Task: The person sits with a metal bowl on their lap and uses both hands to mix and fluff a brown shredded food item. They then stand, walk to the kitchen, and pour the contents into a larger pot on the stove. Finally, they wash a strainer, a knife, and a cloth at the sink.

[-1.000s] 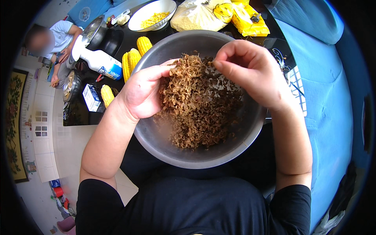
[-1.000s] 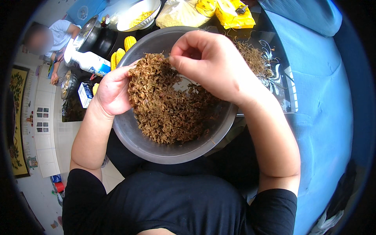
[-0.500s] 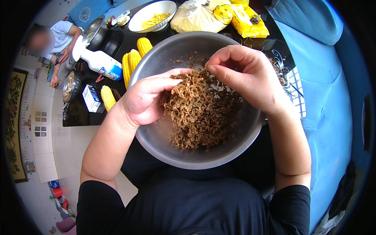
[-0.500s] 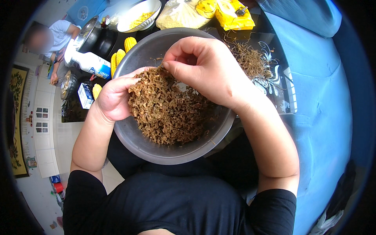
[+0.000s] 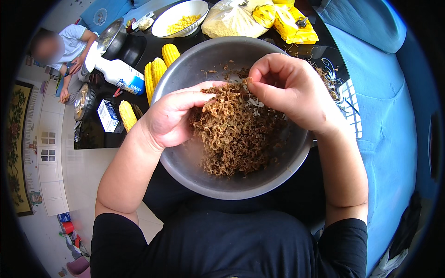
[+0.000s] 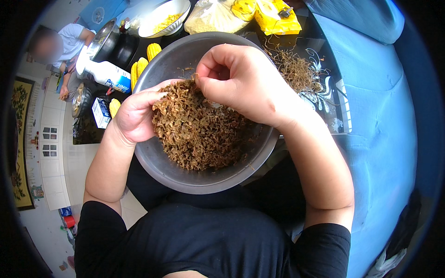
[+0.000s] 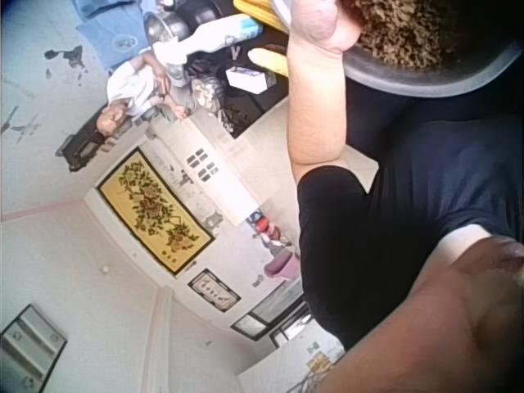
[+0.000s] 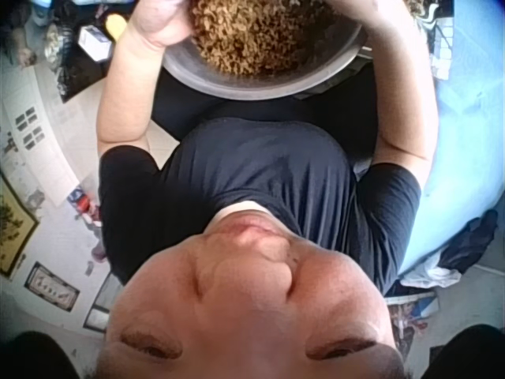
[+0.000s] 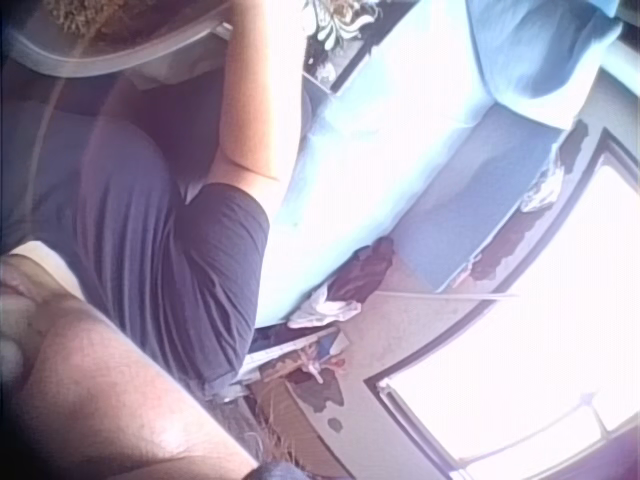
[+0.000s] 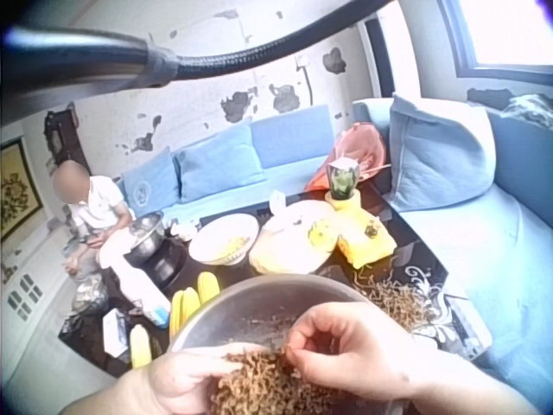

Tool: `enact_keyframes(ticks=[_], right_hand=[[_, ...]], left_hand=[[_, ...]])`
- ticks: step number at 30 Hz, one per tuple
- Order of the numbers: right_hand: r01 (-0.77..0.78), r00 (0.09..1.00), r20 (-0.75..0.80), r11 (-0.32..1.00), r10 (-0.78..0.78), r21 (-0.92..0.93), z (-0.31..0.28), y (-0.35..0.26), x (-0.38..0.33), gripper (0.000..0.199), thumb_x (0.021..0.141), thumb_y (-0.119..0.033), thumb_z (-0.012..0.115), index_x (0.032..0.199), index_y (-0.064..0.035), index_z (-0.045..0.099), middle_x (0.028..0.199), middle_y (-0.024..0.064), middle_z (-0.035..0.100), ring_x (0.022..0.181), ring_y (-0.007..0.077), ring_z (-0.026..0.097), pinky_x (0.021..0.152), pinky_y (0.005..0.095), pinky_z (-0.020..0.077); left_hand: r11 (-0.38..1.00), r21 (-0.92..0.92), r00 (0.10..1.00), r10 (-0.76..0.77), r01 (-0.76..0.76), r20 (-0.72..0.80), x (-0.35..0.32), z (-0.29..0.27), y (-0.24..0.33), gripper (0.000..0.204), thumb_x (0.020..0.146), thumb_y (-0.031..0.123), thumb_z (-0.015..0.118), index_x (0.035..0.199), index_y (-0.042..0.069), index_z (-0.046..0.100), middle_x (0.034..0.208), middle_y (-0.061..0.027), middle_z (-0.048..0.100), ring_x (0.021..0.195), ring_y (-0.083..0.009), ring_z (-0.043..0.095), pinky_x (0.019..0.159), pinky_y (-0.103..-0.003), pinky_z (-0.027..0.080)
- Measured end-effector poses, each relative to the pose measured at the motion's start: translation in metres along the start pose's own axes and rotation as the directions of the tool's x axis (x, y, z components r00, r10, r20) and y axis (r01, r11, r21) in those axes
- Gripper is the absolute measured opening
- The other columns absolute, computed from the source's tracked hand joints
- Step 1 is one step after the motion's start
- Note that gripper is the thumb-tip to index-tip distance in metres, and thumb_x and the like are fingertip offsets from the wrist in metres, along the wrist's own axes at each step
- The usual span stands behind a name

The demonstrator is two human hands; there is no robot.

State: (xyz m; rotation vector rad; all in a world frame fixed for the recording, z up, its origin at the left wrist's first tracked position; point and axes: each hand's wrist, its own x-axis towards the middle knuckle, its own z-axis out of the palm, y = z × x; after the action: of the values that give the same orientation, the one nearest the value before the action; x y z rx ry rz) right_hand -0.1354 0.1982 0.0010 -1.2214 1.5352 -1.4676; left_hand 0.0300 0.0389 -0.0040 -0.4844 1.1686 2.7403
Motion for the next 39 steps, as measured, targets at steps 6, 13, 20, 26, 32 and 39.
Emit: enact_keyframes(ticks=[6, 13, 20, 26, 32, 39], right_hand=[[-0.020, 0.999, 0.049, 0.983, 0.012, 0.184, -0.009, 0.009, 0.001, 0.008, 0.079, -0.009, 0.062, 0.084, -0.0054, 0.057, 0.076, 0.0003, 0.060, 0.068, 0.0028, 0.053, 0.061, 0.0160, 0.0419], [-0.075, 0.997, 0.042, 0.993, 0.071, 0.086, -0.006, 0.010, 0.004, 0.008, 0.073, -0.006, 0.060, 0.078, 0.0001, 0.059, 0.071, 0.0027, 0.060, 0.066, 0.0066, 0.055, 0.062, 0.0201, 0.0451], [-0.013, 1.000, 0.026, 1.000, 0.013, -0.016, 0.001, 0.010, 0.003, 0.009, 0.072, -0.004, 0.062, 0.079, 0.0007, 0.060, 0.070, 0.0031, 0.059, 0.064, 0.0084, 0.055, 0.061, 0.0217, 0.0458], [-0.006, 0.997, 0.082, 0.993, 0.015, -0.115, -0.002, 0.005, 0.000, 0.007, 0.076, -0.003, 0.062, 0.082, -0.0014, 0.058, 0.075, -0.0018, 0.058, 0.068, 0.0039, 0.053, 0.065, 0.0175, 0.0445], [0.036, 0.997, -0.062, 0.995, -0.042, -0.090, -0.013, 0.008, -0.003, 0.009, 0.072, -0.005, 0.063, 0.079, 0.0008, 0.061, 0.071, 0.0034, 0.059, 0.066, 0.0094, 0.056, 0.064, 0.0229, 0.0472], [0.022, 0.999, 0.037, 0.995, -0.018, -0.096, -0.009, 0.013, -0.004, 0.009, 0.074, -0.005, 0.063, 0.081, -0.0003, 0.060, 0.073, 0.0032, 0.060, 0.068, 0.0089, 0.056, 0.065, 0.0225, 0.0470]], left_hand=[[0.995, 0.103, 1.000, -0.002, 0.004, -0.018, 0.001, -0.004, 0.002, 0.047, 0.088, 0.013, 0.043, 0.130, -0.003, 0.032, 0.127, -0.0160, 0.045, 0.117, -0.0228, 0.046, 0.101, -0.037, 0.035], [0.949, 0.315, 0.989, 0.040, 0.007, -0.142, 0.006, 0.013, 0.005, 0.048, 0.088, 0.009, 0.050, 0.132, -0.002, 0.033, 0.128, -0.0129, 0.045, 0.118, -0.0188, 0.044, 0.100, -0.032, 0.036], [0.173, 0.976, 0.934, 0.352, -0.134, 0.066, 0.008, 0.035, 0.003, 0.038, 0.081, 0.009, 0.061, 0.118, 0.001, 0.054, 0.125, -0.0128, 0.050, 0.119, -0.0220, 0.043, 0.102, -0.033, 0.030], [0.173, 0.974, 0.921, 0.382, -0.149, 0.074, 0.017, 0.028, 0.000, 0.008, 0.081, 0.009, 0.061, 0.082, 0.002, 0.058, 0.108, -0.0110, 0.055, 0.116, -0.0225, 0.045, 0.098, -0.035, 0.031], [0.036, 0.995, 0.925, 0.374, -0.092, 0.072, 0.013, 0.013, 0.013, 0.007, 0.079, 0.009, 0.062, 0.080, 0.004, 0.057, 0.105, -0.0095, 0.056, 0.116, -0.0237, 0.045, 0.099, -0.035, 0.031], [-0.134, 0.964, 0.890, 0.371, -0.230, 0.264, 0.024, 0.029, 0.002, 0.032, 0.077, 0.016, 0.066, 0.106, 0.004, 0.061, 0.122, -0.0163, 0.050, 0.123, -0.0266, 0.041, 0.103, -0.036, 0.029]])
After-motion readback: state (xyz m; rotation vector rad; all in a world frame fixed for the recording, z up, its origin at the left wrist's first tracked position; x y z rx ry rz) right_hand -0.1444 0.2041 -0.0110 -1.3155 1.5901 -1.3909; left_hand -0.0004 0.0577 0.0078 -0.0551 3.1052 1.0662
